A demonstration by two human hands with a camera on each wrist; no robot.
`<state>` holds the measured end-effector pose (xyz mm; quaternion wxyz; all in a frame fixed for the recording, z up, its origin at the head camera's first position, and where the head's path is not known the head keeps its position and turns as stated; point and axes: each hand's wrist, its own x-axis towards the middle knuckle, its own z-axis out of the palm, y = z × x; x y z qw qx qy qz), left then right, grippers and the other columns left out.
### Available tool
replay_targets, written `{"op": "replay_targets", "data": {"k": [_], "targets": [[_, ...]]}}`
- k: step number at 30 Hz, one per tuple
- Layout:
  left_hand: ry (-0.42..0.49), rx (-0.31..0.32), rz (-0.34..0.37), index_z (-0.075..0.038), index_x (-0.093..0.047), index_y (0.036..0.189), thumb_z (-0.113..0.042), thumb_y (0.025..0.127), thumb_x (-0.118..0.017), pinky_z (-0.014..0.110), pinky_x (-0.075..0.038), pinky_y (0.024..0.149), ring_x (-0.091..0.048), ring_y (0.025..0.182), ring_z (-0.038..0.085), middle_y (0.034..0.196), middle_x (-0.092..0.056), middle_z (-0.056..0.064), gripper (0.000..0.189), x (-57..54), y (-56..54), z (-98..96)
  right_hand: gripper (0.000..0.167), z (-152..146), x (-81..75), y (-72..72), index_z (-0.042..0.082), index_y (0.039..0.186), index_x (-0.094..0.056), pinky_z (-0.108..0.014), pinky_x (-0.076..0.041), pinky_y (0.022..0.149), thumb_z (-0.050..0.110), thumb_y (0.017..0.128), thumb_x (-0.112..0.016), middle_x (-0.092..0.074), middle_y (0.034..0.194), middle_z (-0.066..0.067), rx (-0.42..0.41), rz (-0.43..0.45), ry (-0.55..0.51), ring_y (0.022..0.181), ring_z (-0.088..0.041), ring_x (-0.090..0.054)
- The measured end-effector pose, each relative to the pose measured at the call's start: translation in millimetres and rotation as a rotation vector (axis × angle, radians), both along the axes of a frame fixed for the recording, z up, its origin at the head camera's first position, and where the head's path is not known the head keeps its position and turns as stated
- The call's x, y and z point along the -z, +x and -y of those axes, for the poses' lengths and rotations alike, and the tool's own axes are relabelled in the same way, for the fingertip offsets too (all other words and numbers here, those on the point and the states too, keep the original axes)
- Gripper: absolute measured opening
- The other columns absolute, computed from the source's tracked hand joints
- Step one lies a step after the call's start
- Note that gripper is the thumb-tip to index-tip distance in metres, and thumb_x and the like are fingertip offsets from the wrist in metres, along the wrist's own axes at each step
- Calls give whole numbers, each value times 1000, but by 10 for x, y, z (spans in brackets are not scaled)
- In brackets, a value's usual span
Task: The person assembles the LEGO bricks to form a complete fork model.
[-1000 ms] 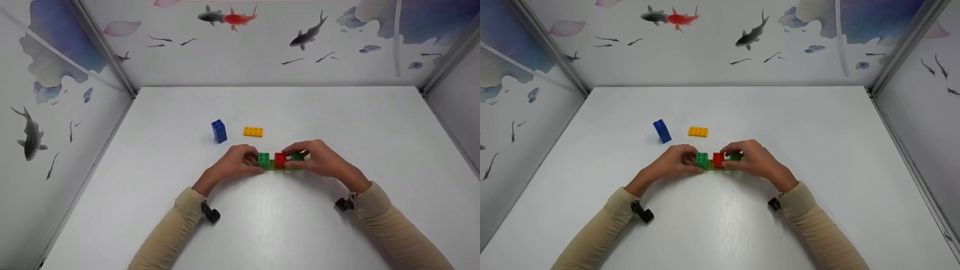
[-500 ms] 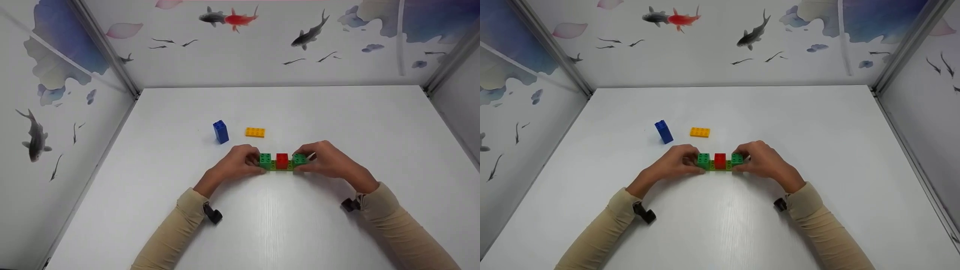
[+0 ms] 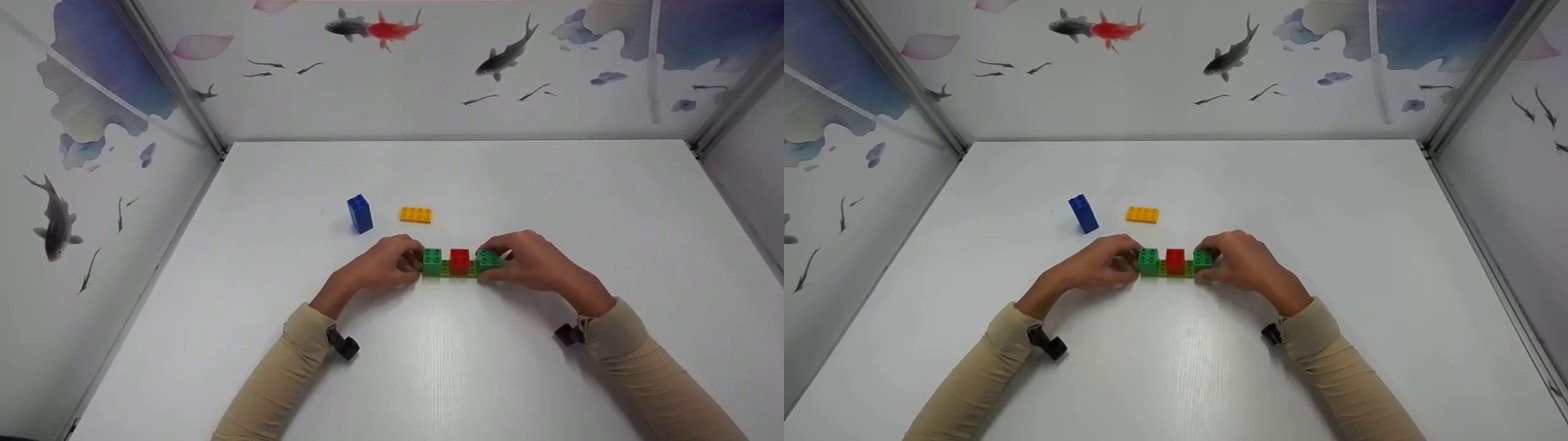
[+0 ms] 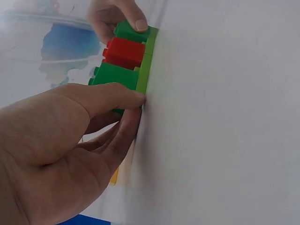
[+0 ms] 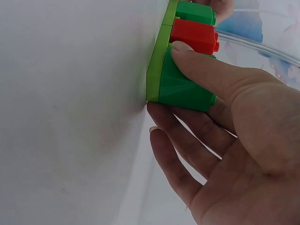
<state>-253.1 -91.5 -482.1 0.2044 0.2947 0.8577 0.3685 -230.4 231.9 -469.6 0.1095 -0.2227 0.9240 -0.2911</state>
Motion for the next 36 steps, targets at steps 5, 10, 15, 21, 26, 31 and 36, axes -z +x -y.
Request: {"op": "replay_targets", "data": {"k": [5, 10, 15, 21, 26, 31, 36], "targets": [[-41, -23, -53, -4, -65, 141, -4, 103, -66, 38, -60, 107, -69, 118, 23, 131, -71, 11, 38, -94, -39, 18, 42, -4, -9, 17, 11, 126, -80, -47, -65, 95, 25, 88, -92, -81, 117, -5, 6, -24, 23, 106, -22, -73], [-40, -196, -103, -4, -65, 138, -9, 106, -66, 40, -59, 109, -68, 119, 25, 133, -71, 11, 32, -144, -116, -26, 41, 4, -18, 17, 12, 125, -80, -47, -64, 95, 24, 88, -92, -81, 120, -5, 11, -22, 28, 106, -23, -73], [-59, -319, -162, -7, -58, 148, -15, 107, -68, 39, -52, 120, -61, 134, 25, 147, -62, 11, 44, -114, -195, -199, 40, 0, -4, 16, 13, 124, -81, -47, -64, 95, 24, 87, -93, -81, 120, -4, 13, -11, 30, 105, -22, -73], [-113, -467, -233, -11, -52, 155, -16, 108, -67, 38, -41, 129, -47, 148, 26, 162, -46, 9, 50, -39, -282, -380, 41, -1, -8, 11, 13, 124, -81, -47, -64, 95, 25, 87, -93, -81, 119, -3, 16, -2, 18, 105, -22, -72], [-188, -476, -217, -11, -42, 163, -16, 109, -66, 40, -36, 132, -37, 157, 29, 174, -33, 12, 60, -26, -292, -409, 42, 8, -25, -8, 14, 124, -81, -46, -64, 96, 26, 86, -94, -81, 120, -2, 13, 4, 23, 106, -21, -72], [-212, -437, -152, -10, -31, 170, -18, 112, -61, 44, -29, 135, -29, 165, 30, 179, -27, 13, 66, 8, -290, -378, 42, 6, -1, -17, 12, 125, -81, -46, -64, 95, 26, 87, -93, -81, 119, -4, 2, -3, 16, 106, -21, -73], [-189, -447, -150, -11, -35, 168, -19, 112, -61, 42, -34, 133, -38, 155, 29, 173, -37, 11, 63, 44, -310, -368, 41, -5, 11, -11, 12, 124, -81, -47, -65, 95, 24, 87, -93, -82, 119, -5, 4, -9, 7, 105, -21, -73]]}}
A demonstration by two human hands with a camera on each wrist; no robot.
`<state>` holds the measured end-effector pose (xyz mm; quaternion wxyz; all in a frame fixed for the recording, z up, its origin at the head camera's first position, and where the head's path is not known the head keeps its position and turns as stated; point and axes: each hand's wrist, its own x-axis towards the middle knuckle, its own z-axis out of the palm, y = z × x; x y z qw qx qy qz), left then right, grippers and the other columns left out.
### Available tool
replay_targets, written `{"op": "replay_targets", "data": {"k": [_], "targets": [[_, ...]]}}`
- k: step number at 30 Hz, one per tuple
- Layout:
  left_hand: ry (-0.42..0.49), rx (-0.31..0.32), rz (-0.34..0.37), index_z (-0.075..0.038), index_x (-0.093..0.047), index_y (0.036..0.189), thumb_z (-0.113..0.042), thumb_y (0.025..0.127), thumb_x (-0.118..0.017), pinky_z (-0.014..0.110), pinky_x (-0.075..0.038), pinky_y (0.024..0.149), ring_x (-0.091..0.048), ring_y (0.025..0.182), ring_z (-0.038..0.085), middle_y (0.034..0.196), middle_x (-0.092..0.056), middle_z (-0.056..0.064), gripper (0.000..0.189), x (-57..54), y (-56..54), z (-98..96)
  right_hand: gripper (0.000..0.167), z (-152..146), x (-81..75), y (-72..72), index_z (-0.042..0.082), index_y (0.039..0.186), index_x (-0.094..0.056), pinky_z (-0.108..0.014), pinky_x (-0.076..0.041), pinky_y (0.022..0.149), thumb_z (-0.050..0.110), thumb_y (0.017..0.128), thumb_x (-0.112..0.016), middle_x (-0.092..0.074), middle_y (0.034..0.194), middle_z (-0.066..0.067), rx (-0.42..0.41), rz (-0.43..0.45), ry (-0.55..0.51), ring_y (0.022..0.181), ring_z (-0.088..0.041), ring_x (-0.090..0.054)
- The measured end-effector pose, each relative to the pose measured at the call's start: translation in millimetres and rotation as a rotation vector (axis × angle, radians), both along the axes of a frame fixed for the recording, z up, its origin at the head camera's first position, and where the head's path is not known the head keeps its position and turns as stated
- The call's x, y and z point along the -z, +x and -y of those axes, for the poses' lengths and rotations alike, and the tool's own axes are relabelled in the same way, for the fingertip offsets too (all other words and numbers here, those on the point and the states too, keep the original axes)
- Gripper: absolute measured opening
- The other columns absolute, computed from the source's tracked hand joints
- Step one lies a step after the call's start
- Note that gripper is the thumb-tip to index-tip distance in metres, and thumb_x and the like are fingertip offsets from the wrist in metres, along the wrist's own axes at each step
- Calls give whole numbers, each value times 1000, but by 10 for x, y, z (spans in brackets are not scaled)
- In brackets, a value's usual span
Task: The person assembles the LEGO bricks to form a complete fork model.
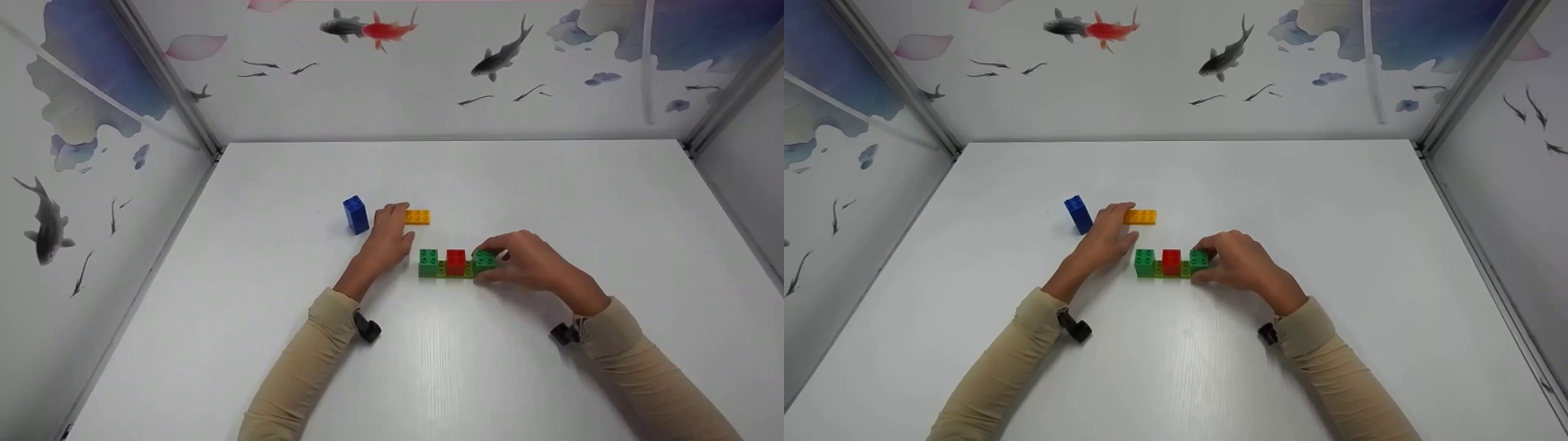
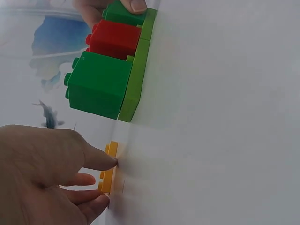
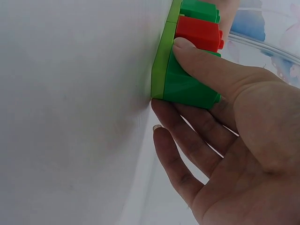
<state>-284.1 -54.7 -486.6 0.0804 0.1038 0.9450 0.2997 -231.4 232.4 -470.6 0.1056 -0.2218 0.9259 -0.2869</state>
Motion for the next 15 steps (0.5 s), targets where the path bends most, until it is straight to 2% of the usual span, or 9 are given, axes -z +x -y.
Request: {"op": "replay_targets", "data": {"k": [9, 15], "targets": [[44, -9, -26, -9, -54, 152, -17, 112, -61, 37, -43, 127, -47, 140, 24, 154, -51, 9, 42, 26, 3, 10, 40, 3, -7, 2, 11, 123, -81, -47, -65, 95, 23, 87, -93, -82, 119, -5, -6, -6, -7, 104, -20, -73], [57, -25, -33, -8, -59, 147, -17, 111, -63, 34, -46, 124, -51, 134, 24, 145, -55, 9, 37, 36, 24, 27, 41, 2, 3, -7, 12, 125, -81, -47, -65, 96, 23, 87, -93, -81, 120, -5, -10, -7, 7, 106, -21, -73]]}}
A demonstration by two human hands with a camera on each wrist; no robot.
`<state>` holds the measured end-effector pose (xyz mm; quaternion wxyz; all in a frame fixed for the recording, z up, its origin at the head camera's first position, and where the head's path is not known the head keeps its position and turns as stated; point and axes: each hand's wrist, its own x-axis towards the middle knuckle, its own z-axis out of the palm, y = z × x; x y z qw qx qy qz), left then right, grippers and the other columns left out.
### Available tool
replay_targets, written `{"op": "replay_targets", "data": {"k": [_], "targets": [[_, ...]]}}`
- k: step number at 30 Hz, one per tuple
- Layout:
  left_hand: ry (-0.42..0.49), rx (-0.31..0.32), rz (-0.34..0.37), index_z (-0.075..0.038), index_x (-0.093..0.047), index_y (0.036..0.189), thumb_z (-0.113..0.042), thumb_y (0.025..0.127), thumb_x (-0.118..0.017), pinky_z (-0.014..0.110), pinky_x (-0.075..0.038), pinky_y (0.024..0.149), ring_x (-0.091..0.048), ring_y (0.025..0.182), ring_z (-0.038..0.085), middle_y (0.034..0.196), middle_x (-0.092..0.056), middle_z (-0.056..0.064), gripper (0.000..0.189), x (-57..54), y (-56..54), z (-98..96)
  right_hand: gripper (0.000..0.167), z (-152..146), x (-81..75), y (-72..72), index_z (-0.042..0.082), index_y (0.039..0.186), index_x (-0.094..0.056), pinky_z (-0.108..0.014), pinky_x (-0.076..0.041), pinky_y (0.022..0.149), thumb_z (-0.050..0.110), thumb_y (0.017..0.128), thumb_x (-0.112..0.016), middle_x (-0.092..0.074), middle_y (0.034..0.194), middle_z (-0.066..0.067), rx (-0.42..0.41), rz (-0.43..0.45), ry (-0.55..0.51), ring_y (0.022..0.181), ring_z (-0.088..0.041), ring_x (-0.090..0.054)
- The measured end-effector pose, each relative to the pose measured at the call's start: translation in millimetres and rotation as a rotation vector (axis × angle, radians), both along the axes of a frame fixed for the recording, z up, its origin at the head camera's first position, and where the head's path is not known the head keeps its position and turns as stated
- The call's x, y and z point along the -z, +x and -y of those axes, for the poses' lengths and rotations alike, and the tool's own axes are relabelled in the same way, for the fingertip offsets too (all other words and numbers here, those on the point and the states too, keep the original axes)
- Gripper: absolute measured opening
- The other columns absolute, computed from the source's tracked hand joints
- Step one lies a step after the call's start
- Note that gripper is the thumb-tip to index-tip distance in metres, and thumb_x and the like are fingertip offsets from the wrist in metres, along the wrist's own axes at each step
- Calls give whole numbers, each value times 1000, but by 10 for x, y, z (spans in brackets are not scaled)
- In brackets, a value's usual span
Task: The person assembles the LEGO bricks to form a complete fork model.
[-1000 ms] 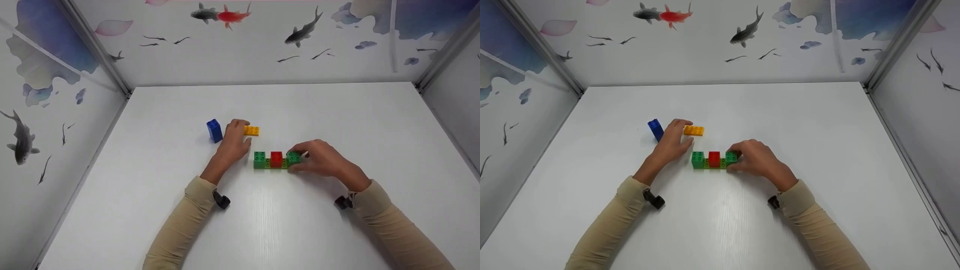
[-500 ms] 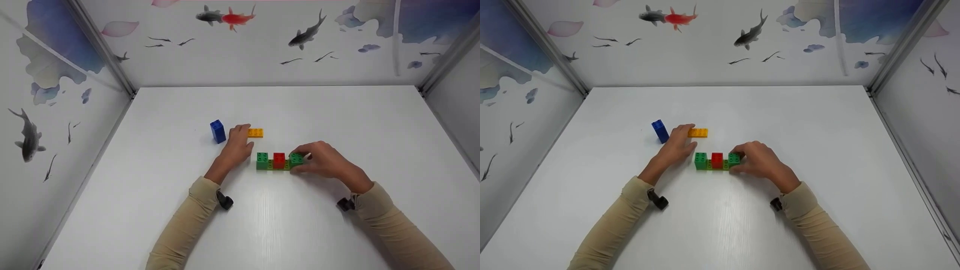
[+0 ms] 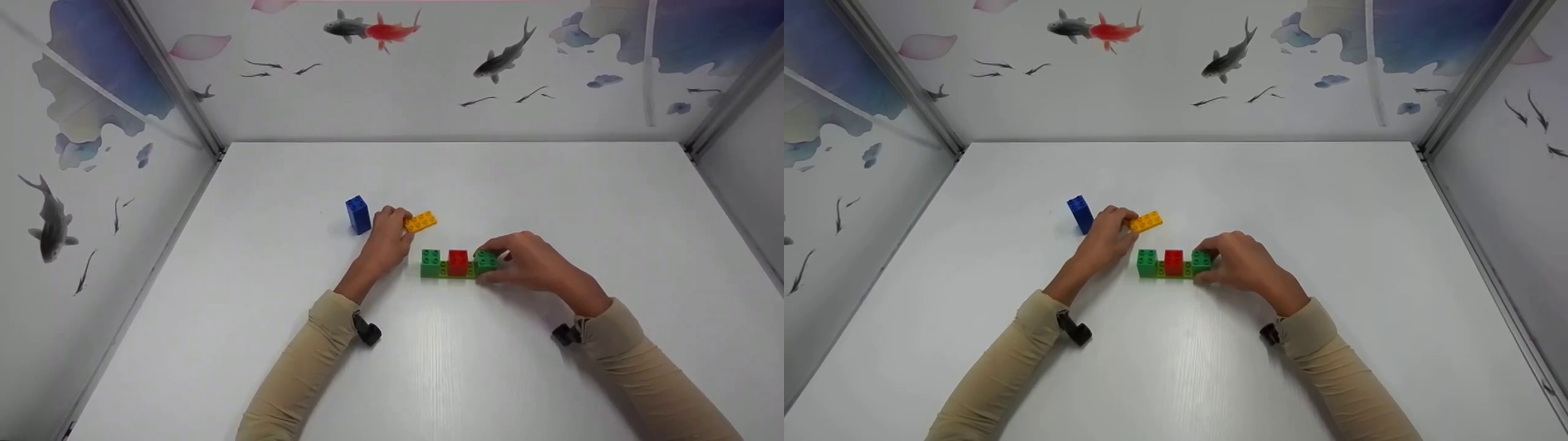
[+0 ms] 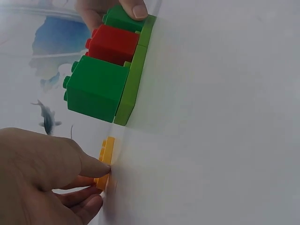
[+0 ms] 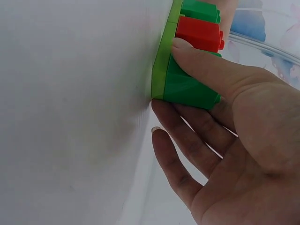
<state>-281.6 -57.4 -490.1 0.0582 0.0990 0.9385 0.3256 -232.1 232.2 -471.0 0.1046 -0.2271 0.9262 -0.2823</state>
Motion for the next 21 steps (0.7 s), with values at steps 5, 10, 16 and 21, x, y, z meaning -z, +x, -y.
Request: {"op": "replay_targets", "data": {"k": [5, 10, 16, 21], "targets": [[22, 16, -19, -6, -61, 147, -15, 110, -64, 34, -48, 122, -53, 129, 24, 141, -59, 10, 38, 12, 9, 18, 42, -16, 20, -1, 13, 126, -79, -48, -65, 97, 20, 87, -92, -80, 120, -5, -5, 3, 9, 109, -23, -73], [62, 18, -37, -8, -65, 145, -15, 108, -68, 34, -51, 118, -58, 124, 22, 136, -64, 8, 38, 31, 18, 64, 43, -26, 36, 5, 13, 126, -79, -49, -65, 98, 19, 86, -93, -80, 122, -4, -14, -16, 7, 111, -25, -74], [105, 32, -42, -9, -68, 142, -14, 105, -72, 32, -52, 117, -62, 121, 19, 135, -66, 7, 38, 26, 31, 118, 43, -48, 55, -5, 13, 126, -79, -47, -64, 96, 22, 86, -93, -80, 120, -2, -25, -60, 27, 109, -22, -73], [137, 53, -9, -11, -69, 141, -16, 105, -73, 32, -54, 115, -61, 119, 19, 135, -65, 6, 37, 25, 82, 167, 45, -79, 77, -21, 13, 128, -78, -46, -62, 97, 24, 87, -92, -80, 122, -1, -50, -78, 30, 109, -21, -72]]}}
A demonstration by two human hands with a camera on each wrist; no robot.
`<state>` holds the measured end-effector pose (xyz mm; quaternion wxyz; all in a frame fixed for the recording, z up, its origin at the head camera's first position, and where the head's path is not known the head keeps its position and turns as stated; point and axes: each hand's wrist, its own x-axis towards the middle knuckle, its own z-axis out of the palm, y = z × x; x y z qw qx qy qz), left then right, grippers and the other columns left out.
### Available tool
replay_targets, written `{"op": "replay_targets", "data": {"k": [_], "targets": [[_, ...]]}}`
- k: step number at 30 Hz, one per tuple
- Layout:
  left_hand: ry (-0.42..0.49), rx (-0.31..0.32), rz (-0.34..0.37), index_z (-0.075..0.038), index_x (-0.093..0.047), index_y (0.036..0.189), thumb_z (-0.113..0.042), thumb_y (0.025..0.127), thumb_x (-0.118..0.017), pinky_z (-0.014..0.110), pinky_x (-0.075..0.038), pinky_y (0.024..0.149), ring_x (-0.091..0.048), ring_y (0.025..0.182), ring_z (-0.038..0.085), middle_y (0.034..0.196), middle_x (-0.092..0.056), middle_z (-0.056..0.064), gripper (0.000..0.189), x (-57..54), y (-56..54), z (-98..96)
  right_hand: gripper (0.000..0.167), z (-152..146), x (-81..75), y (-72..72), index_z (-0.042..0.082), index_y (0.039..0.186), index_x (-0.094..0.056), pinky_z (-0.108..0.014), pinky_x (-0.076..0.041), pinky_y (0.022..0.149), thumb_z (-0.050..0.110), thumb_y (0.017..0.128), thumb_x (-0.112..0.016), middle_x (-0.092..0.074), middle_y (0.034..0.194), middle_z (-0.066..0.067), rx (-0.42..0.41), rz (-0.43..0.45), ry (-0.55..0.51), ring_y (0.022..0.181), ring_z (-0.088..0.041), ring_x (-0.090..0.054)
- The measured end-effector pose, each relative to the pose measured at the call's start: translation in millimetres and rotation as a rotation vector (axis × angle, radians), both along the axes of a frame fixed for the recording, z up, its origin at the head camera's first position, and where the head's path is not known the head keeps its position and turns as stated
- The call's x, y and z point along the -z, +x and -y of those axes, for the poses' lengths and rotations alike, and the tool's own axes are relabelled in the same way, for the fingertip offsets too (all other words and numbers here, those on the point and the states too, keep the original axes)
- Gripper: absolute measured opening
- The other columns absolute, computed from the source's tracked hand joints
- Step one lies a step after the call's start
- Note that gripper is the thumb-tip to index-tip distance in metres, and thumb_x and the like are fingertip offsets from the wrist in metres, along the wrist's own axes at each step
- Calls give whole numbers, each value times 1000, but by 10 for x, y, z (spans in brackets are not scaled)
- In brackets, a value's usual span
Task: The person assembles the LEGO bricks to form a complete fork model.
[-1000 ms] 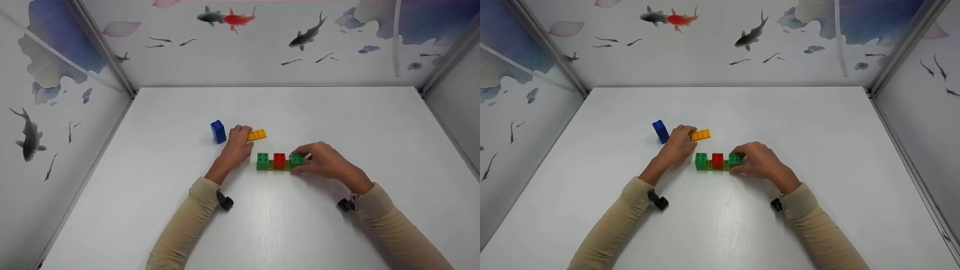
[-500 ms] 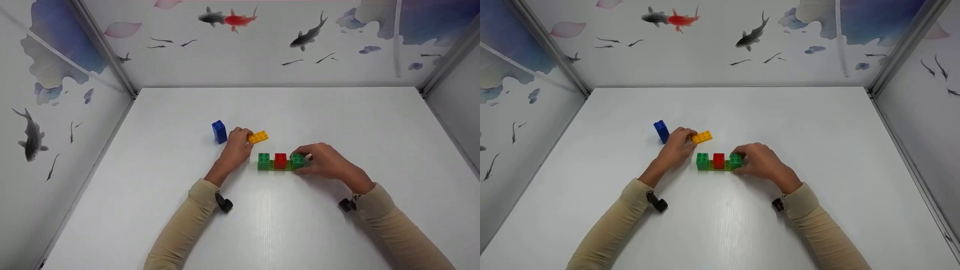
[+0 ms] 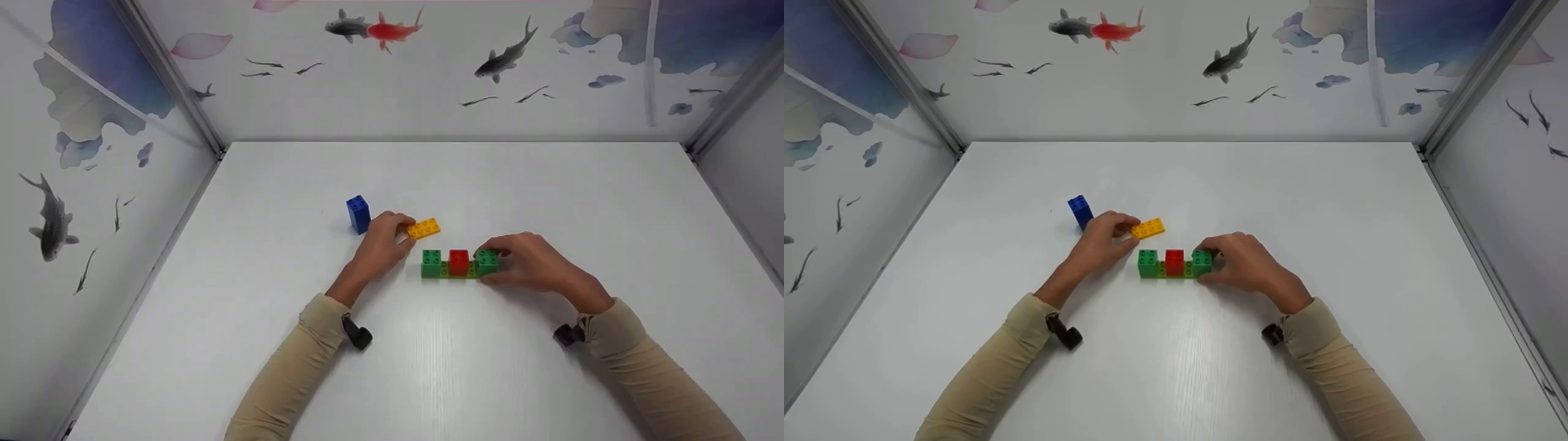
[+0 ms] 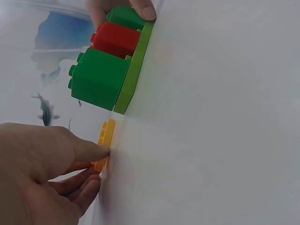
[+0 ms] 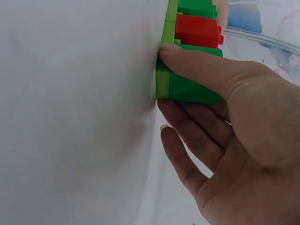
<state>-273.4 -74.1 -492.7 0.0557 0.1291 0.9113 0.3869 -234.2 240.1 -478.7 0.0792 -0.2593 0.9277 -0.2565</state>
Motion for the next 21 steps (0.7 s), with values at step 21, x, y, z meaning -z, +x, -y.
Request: {"op": "replay_targets", "data": {"k": [21], "targets": [[-4, 174, -39, -14, -73, 138, -16, 102, -77, 35, -54, 112, -62, 122, 19, 132, -70, 3, 37, 4, 100, 90, 44, -164, -98, -78, 13, 131, -76, -48, -63, 101, 13, 88, -90, -79, 126, -2, -7, 42, -153, 112, -24, -73]]}}
